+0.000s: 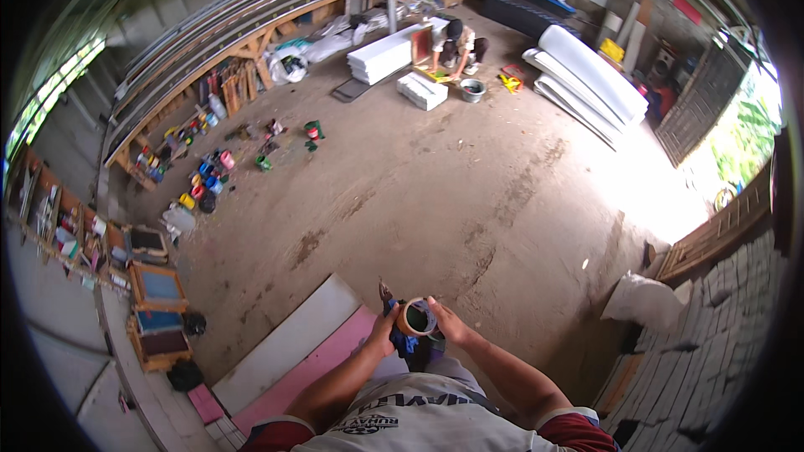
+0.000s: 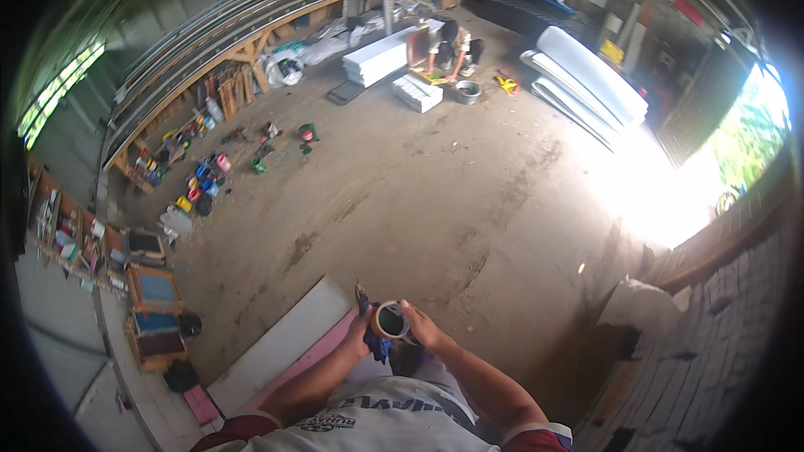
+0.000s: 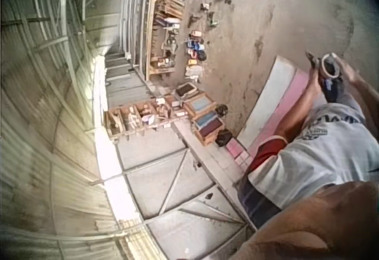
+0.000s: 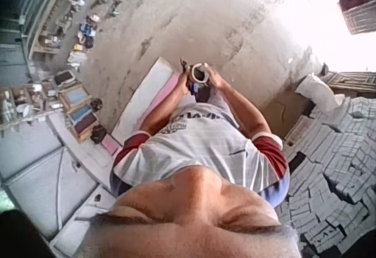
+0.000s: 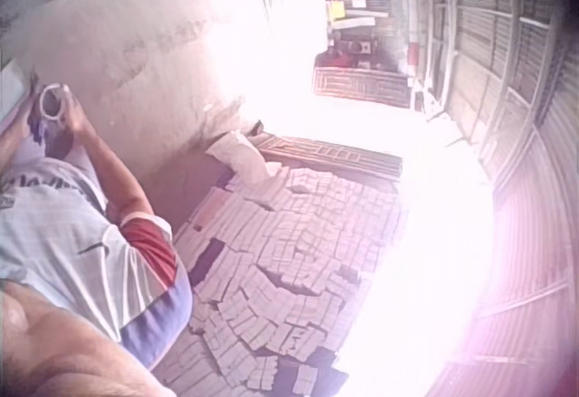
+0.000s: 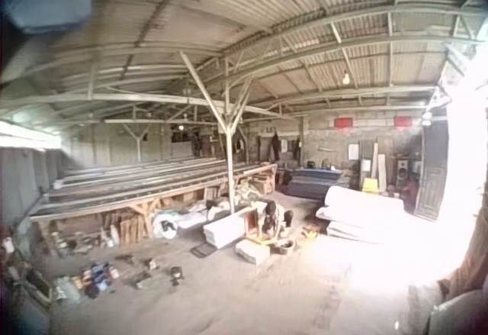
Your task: The person picks up a pink and white foam sheet and places it on a stack. Then, the person unfolds several large white foam sheets and lays them flat on the floor one by one.
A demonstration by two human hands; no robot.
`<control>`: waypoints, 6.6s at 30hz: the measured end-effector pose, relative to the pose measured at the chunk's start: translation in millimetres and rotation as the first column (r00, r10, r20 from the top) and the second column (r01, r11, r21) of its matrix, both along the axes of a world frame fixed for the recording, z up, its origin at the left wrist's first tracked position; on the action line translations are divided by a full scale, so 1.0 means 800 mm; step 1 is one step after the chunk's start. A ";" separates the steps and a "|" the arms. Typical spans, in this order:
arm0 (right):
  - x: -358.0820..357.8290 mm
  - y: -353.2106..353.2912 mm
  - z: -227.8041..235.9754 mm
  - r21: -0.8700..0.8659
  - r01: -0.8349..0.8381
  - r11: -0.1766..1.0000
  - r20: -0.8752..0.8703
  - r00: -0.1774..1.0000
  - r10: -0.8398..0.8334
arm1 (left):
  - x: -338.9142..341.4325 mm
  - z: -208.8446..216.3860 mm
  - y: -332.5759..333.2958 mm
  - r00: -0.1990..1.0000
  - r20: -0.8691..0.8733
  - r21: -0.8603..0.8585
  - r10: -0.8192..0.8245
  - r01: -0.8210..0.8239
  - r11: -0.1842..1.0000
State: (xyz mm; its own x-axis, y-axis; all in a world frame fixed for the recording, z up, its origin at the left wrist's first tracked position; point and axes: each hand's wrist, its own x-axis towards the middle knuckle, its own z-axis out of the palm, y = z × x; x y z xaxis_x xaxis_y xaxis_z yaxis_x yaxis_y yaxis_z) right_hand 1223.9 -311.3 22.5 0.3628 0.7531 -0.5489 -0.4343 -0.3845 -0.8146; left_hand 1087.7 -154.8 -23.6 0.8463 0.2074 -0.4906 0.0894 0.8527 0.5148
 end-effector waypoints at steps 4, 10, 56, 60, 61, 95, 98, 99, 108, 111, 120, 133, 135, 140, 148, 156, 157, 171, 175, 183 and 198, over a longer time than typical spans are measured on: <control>0.053 0.071 0.006 0.042 -0.062 0.997 -0.015 0.998 0.063 | 0.037 0.009 0.042 0.985 0.018 -0.072 0.170 -0.168 0.983; 0.125 0.208 -0.027 -0.113 -0.370 0.922 0.092 0.920 0.380 | 0.067 -0.001 0.135 0.962 0.156 -0.085 0.224 -0.213 0.973; -0.080 1.228 0.004 0.440 -0.885 0.152 0.236 0.277 0.931 | -0.067 0.031 0.940 -0.188 -0.016 -0.048 0.982 -0.981 -0.189; -0.145 1.327 0.030 0.459 -0.854 0.245 0.069 0.310 0.948 | -0.138 0.042 1.031 -0.206 -0.032 -0.006 0.978 -0.978 -0.207; -0.159 1.351 0.035 0.430 -0.858 0.280 0.069 0.341 0.938 | -0.155 0.051 1.054 -0.193 -0.010 0.009 0.981 -0.981 -0.193; -0.777 1.863 -0.050 0.323 -0.892 -0.318 0.339 -0.204 0.918 | -0.729 -0.001 1.485 -0.584 -0.199 -0.014 0.787 -0.802 -0.598; -0.847 1.891 -0.047 0.289 -0.881 -0.375 0.392 -0.249 0.886 | -0.795 -0.028 1.499 -0.551 -0.171 -0.087 0.817 -0.817 -0.570; -0.866 1.901 -0.047 0.286 -0.877 -0.386 0.419 -0.248 0.873 | -0.815 -0.023 1.506 -0.558 -0.180 -0.081 0.810 -0.813 -0.577; -1.059 2.009 -0.065 0.310 -0.942 -0.130 0.401 0.005 0.916 | -0.971 -0.019 1.591 -0.604 -0.259 0.042 0.754 -0.787 -0.616; -1.144 2.062 -0.102 0.244 -0.970 -0.017 0.533 0.119 0.838 | -1.011 -0.037 1.626 -0.641 -0.205 0.026 0.740 -0.759 -0.650; -1.410 2.196 -0.247 -0.012 -0.994 -0.106 0.797 -0.073 0.599 | -1.064 -0.082 1.727 -0.700 -0.339 0.017 0.629 -0.673 -0.740; -1.448 2.223 -0.264 -0.209 -0.978 -0.001 0.926 -0.198 0.322 | -1.106 -0.094 1.788 -0.701 -0.398 0.017 0.592 -0.650 -0.759; -1.441 2.225 -0.252 -0.117 -0.993 0.009 0.895 -0.101 0.434 | -1.121 -0.107 1.797 -0.717 -0.383 0.081 0.583 -0.654 -0.752; -1.374 2.263 -0.268 0.178 -0.984 0.008 0.863 0.160 0.478 | -1.204 -0.160 1.848 -0.626 -0.388 0.417 0.677 -0.774 -0.477; -1.315 2.285 -0.235 0.323 -0.942 0.097 0.535 0.266 0.802 | -1.350 -0.172 1.970 -0.529 -0.528 0.741 0.664 -0.670 0.055; -1.382 2.279 -0.231 0.227 -0.967 -0.119 0.765 0.100 0.637 | -1.407 -0.210 2.004 -0.522 -0.602 0.680 0.604 -0.732 0.047; -1.385 2.283 -0.234 0.209 -0.971 -0.120 0.785 0.093 0.613 | -1.411 -0.205 2.006 -0.509 -0.615 0.666 0.602 -0.744 0.051; -1.413 2.266 -0.200 -0.047 -0.989 -0.140 0.936 -0.093 0.340 | -1.418 -0.256 2.029 -0.722 -0.351 0.731 0.597 -0.610 -0.307; -1.409 2.270 -0.202 -0.079 -0.990 -0.115 0.923 -0.117 0.366 | -1.412 -0.250 2.022 -0.685 -0.325 0.790 0.652 -0.575 -0.211; -1.422 2.289 -0.199 0.128 -0.945 -0.301 0.960 0.042 0.276 | -1.417 -0.253 2.004 -0.781 -0.224 0.930 0.583 -0.350 -0.111; -1.550 2.336 -0.254 0.099 -0.953 -0.285 0.918 -0.023 0.396 | -1.386 -0.238 1.999 -0.730 -0.327 0.920 0.600 -0.391 0.025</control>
State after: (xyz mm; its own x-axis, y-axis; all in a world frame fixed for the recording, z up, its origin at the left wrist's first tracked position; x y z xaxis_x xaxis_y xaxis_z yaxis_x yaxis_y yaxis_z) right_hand -15.9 1557.9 -181.1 -0.8915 0.4082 0.1966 0.1319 0.6490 -0.7493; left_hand -20.9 1444.6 -213.8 -0.9740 0.1205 -0.1919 -0.1106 0.4863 0.8668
